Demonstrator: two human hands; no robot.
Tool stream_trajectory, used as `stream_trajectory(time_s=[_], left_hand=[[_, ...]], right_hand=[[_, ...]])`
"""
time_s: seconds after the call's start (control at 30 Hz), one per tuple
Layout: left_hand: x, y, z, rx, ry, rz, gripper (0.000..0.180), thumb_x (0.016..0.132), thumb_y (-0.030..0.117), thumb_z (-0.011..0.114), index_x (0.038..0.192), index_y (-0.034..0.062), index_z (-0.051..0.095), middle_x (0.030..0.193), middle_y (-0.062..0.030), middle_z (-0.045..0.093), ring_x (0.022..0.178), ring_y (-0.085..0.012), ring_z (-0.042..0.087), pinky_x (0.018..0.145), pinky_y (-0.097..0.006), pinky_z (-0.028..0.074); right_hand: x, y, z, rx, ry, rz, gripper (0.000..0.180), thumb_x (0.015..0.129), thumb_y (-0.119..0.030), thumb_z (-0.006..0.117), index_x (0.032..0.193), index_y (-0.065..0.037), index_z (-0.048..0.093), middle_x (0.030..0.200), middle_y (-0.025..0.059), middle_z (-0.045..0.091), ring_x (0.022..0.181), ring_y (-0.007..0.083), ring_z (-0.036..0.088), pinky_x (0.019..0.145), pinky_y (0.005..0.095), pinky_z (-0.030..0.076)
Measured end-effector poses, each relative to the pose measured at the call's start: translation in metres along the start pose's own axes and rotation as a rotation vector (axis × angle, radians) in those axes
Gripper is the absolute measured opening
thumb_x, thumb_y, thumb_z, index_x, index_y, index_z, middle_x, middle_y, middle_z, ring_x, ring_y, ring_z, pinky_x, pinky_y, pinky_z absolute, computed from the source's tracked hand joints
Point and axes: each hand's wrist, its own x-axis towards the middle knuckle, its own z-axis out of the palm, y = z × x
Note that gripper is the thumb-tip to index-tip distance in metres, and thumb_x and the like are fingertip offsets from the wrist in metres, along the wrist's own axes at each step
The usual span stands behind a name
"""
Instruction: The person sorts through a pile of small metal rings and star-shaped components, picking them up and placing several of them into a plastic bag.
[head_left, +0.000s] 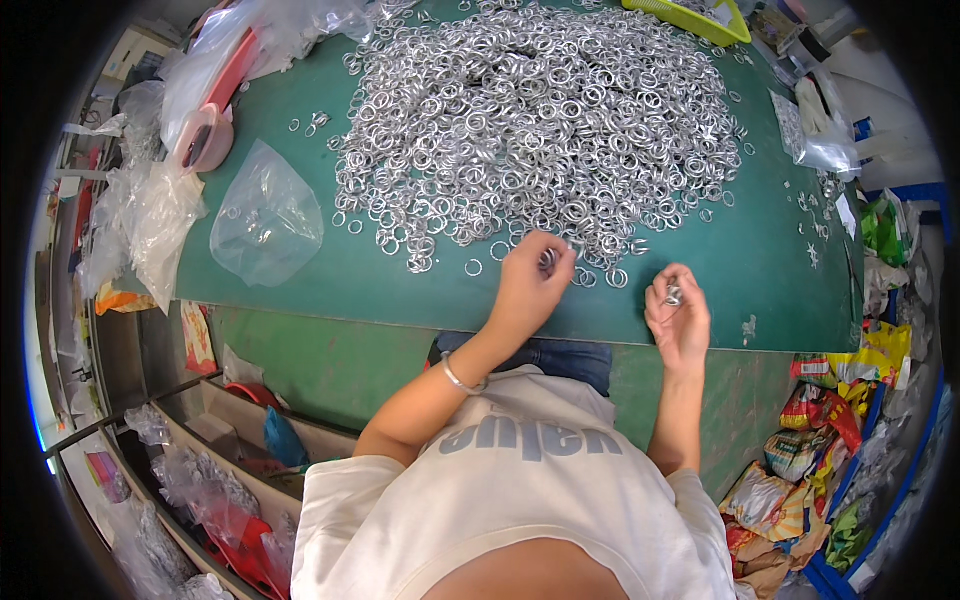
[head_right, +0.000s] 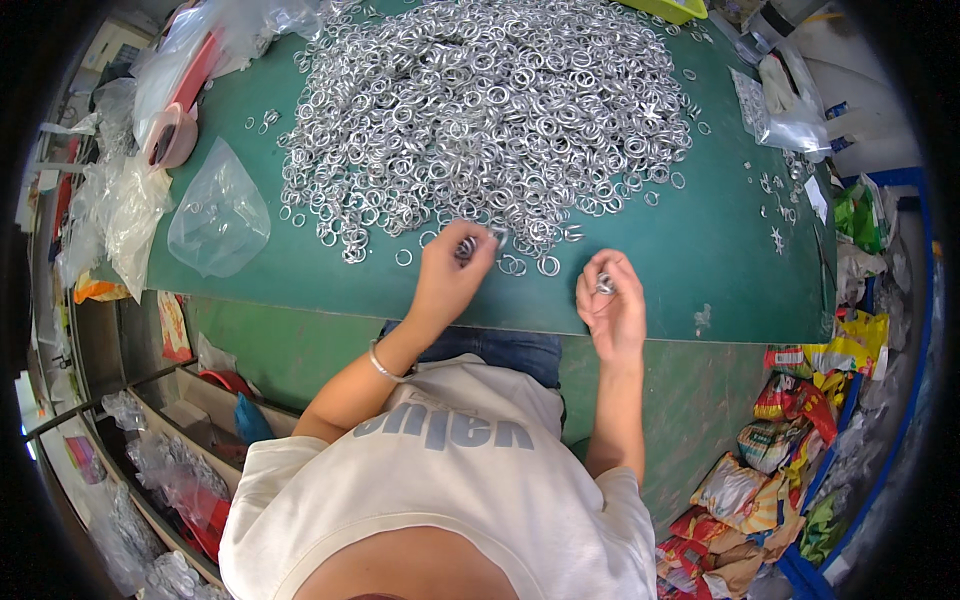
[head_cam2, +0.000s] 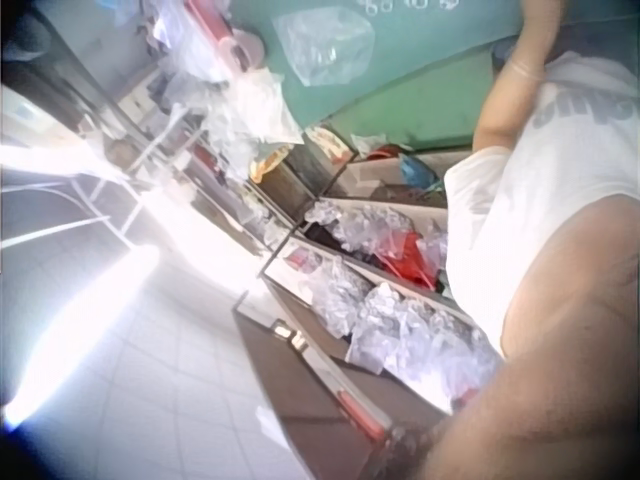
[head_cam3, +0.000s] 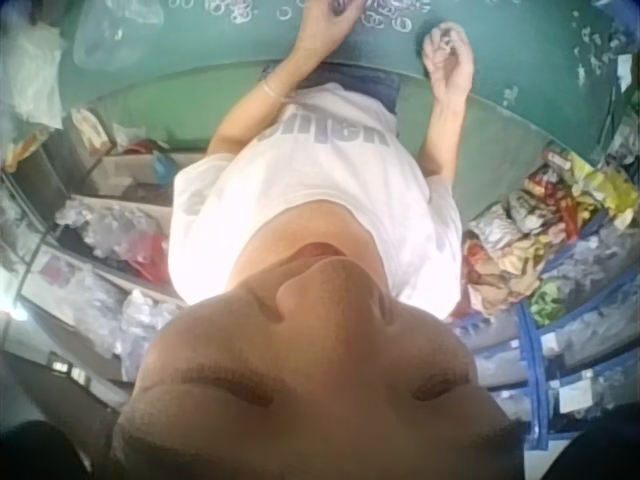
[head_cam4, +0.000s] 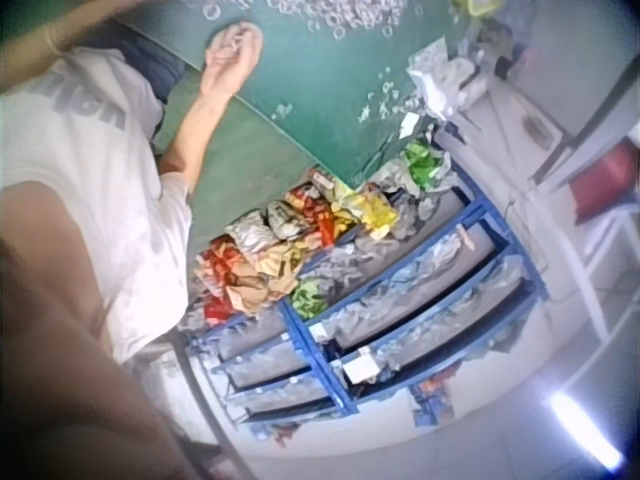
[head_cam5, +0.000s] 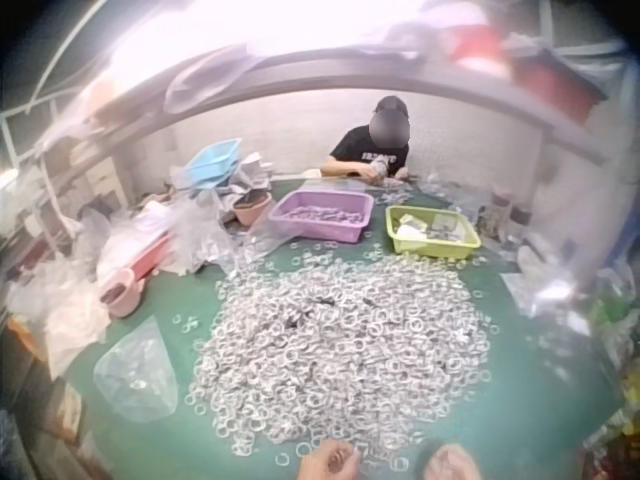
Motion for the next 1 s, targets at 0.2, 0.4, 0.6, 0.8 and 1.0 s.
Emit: stream_trajectory(time_s=[0.2, 0.4, 0.6, 0.8, 1.0], left_hand=[[-0.001, 0.008, -0.033, -1.198, -0.28, -0.565, 0.025, 0.086, 0.016, 0.051, 0.064, 0.0044, 0.045, 0.083, -0.0141, 0.053, 0.066, -0.0181, 0.048, 0.049, -0.023, 0.037], [0.002, 0.016, -0.023, -0.47, -0.206, -0.309, 0.009, 0.085, 0.005, 0.055, 0.094, 0.0018, 0.055, 0.086, -0.0108, 0.054, 0.056, -0.0141, 0.049, 0.048, -0.025, 0.041], [0.029, 0.033, 0.001, 0.687, 0.016, 0.262, 0.026, 0.081, 0.0, 0.058, 0.105, 0.0082, 0.058, 0.106, -0.0089, 0.05, 0.062, -0.0283, 0.058, 0.055, -0.035, 0.048], [0.045, 0.019, 0.0, 0.582, 0.109, 0.435, 0.013, 0.081, 0.002, 0.06, 0.093, 0.005, 0.059, 0.091, -0.0085, 0.057, 0.063, -0.0295, 0.058, 0.055, -0.033, 0.047], [0.041, 0.028, -0.021, -0.67, -0.073, -0.345, 0.012, 0.087, 0.005, 0.052, 0.099, 0.003, 0.056, 0.085, -0.0049, 0.061, 0.066, -0.0149, 0.058, 0.048, -0.022, 0.042]], right_hand=[[-0.001, 0.028, 0.026, -1.553, 0.186, -0.528, 0.017, 0.071, -0.001, 0.071, 0.087, -0.003, 0.066, 0.066, 0.0053, 0.053, 0.054, 0.0081, 0.047, 0.05, 0.0277, 0.039], [0.005, 0.015, 0.006, -1.163, 0.175, -0.51, 0.008, 0.072, 0.001, 0.07, 0.077, -0.001, 0.065, 0.071, 0.0055, 0.058, 0.053, 0.0124, 0.052, 0.046, 0.0286, 0.039], [0.021, -0.009, -0.009, 0.221, 0.072, -0.1, 0.01, 0.086, -0.015, 0.052, 0.087, -0.006, 0.048, 0.097, 0.0126, 0.056, 0.064, 0.0171, 0.051, 0.038, 0.0202, 0.036], [0.035, -0.015, -0.012, -0.144, 0.079, -0.024, 0.017, 0.085, -0.012, 0.06, 0.1, -0.004, 0.056, 0.075, 0.0056, 0.056, 0.055, 0.0142, 0.047, 0.037, 0.0206, 0.031], [0.036, 0.001, 0.004, -1.462, 0.226, -0.492, 0.017, 0.076, -0.007, 0.069, 0.09, 0.0, 0.063, 0.067, 0.0048, 0.054, 0.058, 0.0097, 0.05, 0.054, 0.0285, 0.04]])
